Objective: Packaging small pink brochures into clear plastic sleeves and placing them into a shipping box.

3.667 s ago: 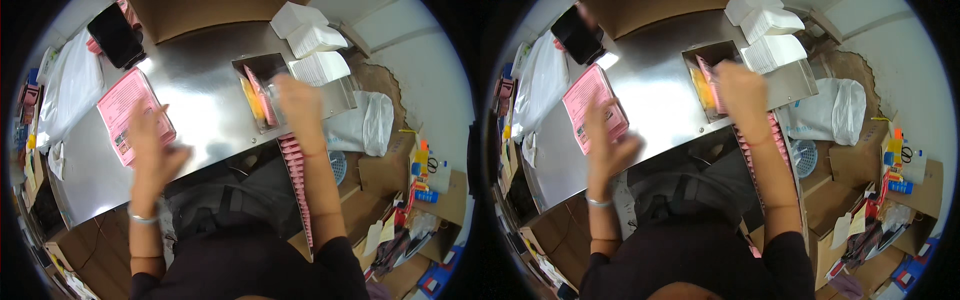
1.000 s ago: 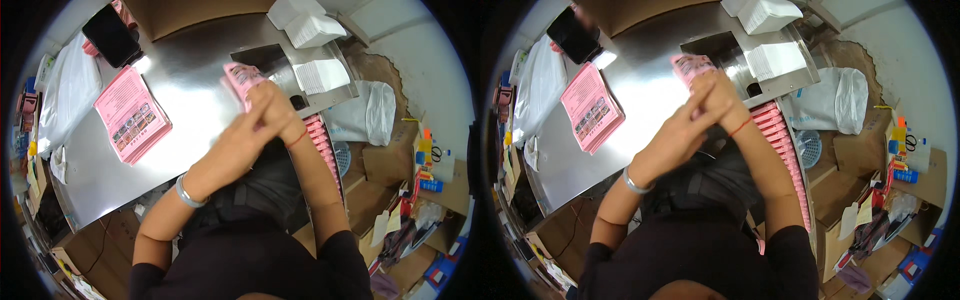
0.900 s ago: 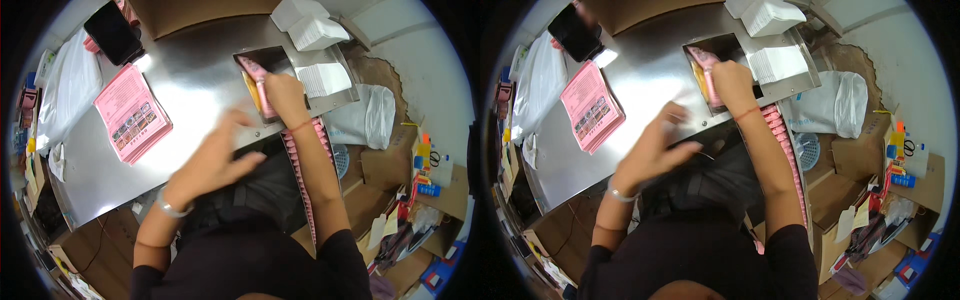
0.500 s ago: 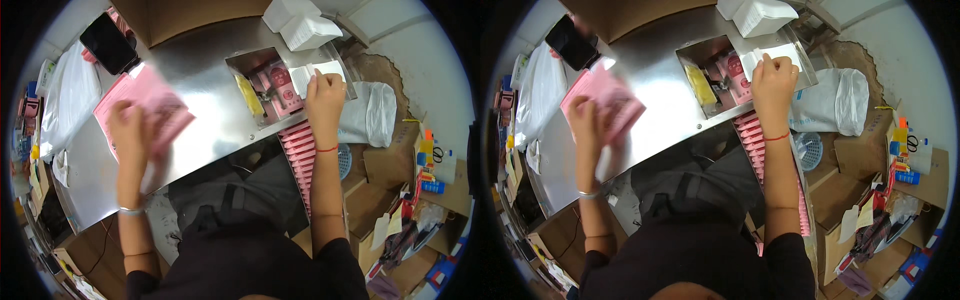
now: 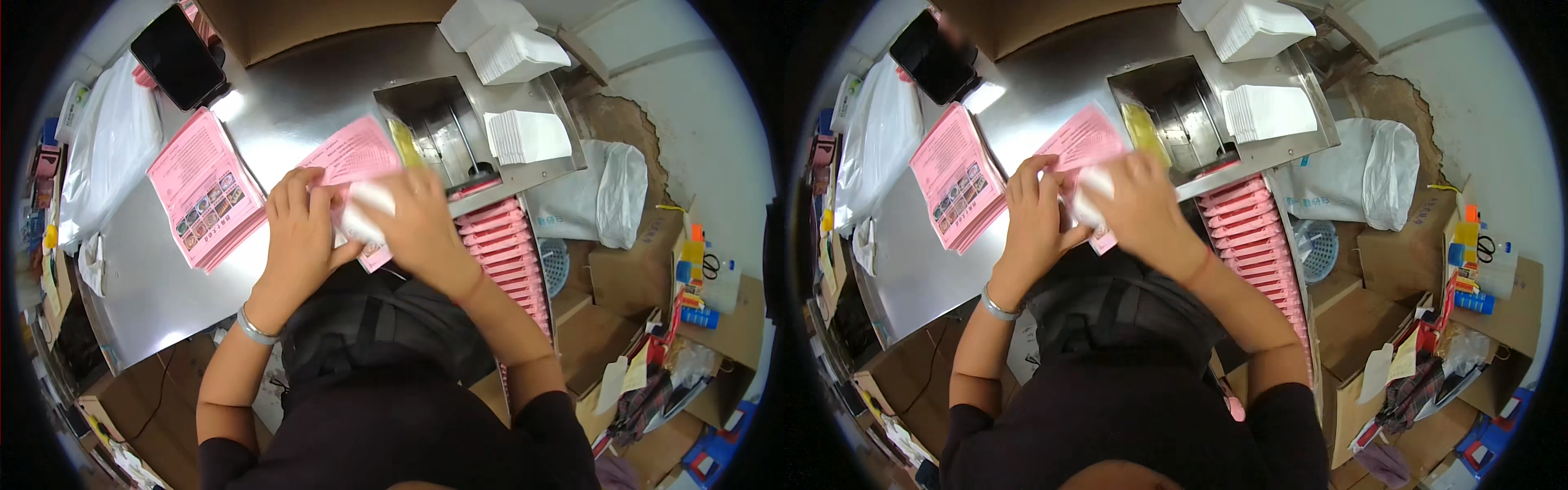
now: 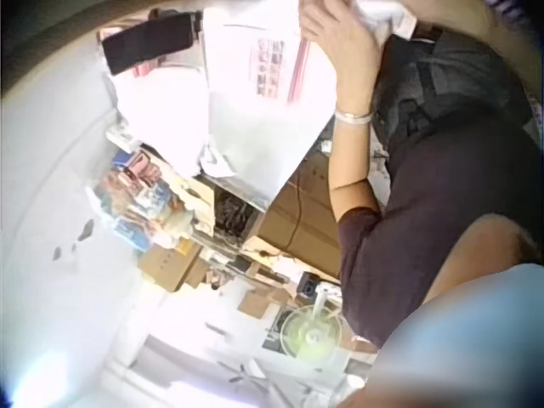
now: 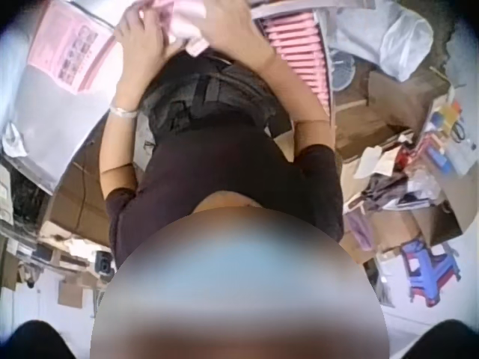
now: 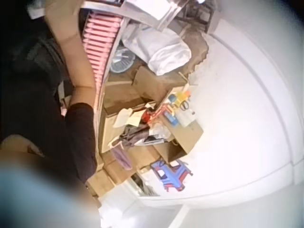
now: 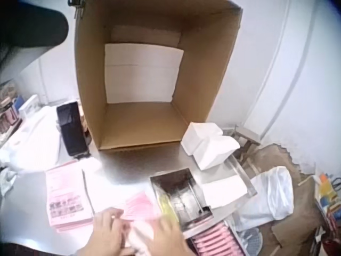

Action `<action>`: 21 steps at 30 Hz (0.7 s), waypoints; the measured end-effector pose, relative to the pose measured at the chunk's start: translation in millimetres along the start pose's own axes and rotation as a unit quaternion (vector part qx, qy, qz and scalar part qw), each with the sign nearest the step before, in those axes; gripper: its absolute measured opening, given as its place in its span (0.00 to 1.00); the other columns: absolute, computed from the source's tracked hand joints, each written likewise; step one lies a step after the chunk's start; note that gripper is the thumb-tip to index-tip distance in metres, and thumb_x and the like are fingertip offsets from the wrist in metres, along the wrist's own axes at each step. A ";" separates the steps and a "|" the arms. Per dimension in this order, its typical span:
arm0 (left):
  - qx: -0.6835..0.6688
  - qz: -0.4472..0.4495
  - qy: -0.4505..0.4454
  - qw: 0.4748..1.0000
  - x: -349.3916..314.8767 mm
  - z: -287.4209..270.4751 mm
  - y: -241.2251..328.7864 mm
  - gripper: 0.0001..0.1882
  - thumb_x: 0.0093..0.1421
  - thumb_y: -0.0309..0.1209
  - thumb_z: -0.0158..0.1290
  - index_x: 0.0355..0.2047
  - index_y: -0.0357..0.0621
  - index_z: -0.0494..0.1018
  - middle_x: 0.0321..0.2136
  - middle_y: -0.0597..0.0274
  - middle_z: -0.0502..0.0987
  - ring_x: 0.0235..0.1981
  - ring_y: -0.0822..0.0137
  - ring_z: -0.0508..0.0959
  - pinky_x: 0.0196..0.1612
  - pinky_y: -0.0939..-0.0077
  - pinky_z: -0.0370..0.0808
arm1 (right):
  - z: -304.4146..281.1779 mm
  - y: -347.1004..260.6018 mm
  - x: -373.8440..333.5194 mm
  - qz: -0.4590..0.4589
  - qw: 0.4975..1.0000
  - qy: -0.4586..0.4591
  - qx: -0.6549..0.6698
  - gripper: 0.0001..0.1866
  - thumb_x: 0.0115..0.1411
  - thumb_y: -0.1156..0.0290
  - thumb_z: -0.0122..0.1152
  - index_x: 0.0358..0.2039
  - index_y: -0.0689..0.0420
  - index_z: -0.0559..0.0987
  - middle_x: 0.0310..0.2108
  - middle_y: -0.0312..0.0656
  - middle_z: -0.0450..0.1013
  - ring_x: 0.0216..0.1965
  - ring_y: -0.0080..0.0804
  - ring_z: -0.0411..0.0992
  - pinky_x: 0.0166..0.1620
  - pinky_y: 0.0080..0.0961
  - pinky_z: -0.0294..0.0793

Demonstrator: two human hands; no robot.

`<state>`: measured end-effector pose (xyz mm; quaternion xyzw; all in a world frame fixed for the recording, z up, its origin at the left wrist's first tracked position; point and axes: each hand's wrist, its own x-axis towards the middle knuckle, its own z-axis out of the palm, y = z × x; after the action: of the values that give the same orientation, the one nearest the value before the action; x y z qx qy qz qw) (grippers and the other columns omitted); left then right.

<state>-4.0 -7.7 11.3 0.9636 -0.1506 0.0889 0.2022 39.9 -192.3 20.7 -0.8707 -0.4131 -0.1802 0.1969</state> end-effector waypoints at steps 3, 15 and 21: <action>-0.041 -0.017 0.049 0.998 1.7 5.1 11.5 0.16 0.51 0.31 0.61 0.36 0.39 0.68 0.62 0.44 0.59 0.62 0.39 0.60 0.63 0.42 0.54 | 22.2 15.1 21.2 0.020 1.000 0.008 -0.015 0.13 0.48 0.73 0.58 0.36 0.56 0.81 0.34 0.42 0.72 0.40 0.43 0.72 0.58 0.49 0.63; 0.147 0.043 -0.052 0.987 68.3 -6.3 14.1 0.35 0.43 0.59 0.64 0.43 0.46 0.75 0.63 0.39 0.60 0.58 0.42 0.67 0.50 0.33 0.67 | -38.7 110.1 -20.8 0.236 0.920 0.163 -0.267 0.12 0.55 0.73 0.61 0.40 0.64 0.81 0.35 0.47 0.69 0.38 0.45 0.66 0.43 0.38 0.69; 0.014 0.015 -0.017 1.000 10.1 0.1 20.4 0.27 0.50 0.47 0.62 0.47 0.46 0.74 0.60 0.37 0.63 0.35 0.55 0.78 0.27 0.68 0.78 | -76.9 135.0 -36.0 0.237 0.963 0.118 -0.052 0.16 0.50 0.76 0.61 0.41 0.60 0.81 0.37 0.46 0.70 0.42 0.44 0.68 0.46 0.38 0.69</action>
<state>-1.2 -28.1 20.9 0.9653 -0.1676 0.0780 0.1845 113.6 -332.0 43.3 -0.9254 -0.1591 -0.2506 0.2358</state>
